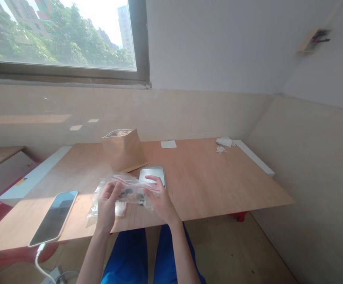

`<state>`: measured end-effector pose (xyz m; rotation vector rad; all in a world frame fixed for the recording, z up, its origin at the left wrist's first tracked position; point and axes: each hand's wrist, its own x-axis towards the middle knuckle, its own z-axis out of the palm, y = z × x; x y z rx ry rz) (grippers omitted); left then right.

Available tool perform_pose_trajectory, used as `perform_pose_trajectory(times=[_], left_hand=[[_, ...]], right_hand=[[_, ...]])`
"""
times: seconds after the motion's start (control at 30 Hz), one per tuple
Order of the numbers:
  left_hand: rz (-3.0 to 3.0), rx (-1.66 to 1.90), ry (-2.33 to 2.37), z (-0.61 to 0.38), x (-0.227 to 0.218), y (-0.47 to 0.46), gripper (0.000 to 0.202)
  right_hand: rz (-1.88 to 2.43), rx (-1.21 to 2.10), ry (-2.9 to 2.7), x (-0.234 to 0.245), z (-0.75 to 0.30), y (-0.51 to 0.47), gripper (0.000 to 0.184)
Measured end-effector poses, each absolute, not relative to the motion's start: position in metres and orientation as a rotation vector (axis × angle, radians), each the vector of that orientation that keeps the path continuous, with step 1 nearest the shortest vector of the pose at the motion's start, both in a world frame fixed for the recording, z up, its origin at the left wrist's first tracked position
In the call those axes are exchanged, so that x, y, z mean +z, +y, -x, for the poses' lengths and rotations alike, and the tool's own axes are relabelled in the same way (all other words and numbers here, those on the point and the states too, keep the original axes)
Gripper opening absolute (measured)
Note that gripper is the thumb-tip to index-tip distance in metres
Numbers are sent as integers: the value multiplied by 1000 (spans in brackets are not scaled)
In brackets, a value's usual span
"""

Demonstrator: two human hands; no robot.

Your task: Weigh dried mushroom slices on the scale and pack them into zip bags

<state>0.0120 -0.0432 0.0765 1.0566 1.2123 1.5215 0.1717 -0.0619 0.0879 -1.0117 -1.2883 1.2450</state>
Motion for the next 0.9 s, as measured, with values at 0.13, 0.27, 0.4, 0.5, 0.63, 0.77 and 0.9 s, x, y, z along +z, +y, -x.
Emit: perform_pose_trajectory(times=[0.13,0.27,0.4,0.5,0.63,0.77,0.9], left_hand=[[-973,1582,1199,-15,78,-48,29],[-899,1621,1230,-18,79,-50,32],[-827,1712,1285,-22,80,-50,34],[-766,1771,1330,-26,81,-51,36],[-777,1818,1363,-28,84,-52,35],[-861,1814,1440,-22,85,-53,35],[-910,1732,1496,-16,87,-55,34]], right_hand=[[949,1299,-1258,82,-172,-57,29],[965,1249,-1162,75,-170,-52,33],[1025,1192,-975,71,-169,-49,35],[1021,1203,-1006,71,-169,-50,37],[1019,1195,-1053,75,-169,-53,37],[1023,1151,-1133,83,-167,-58,43],[1122,966,-1060,90,-159,-62,50]])
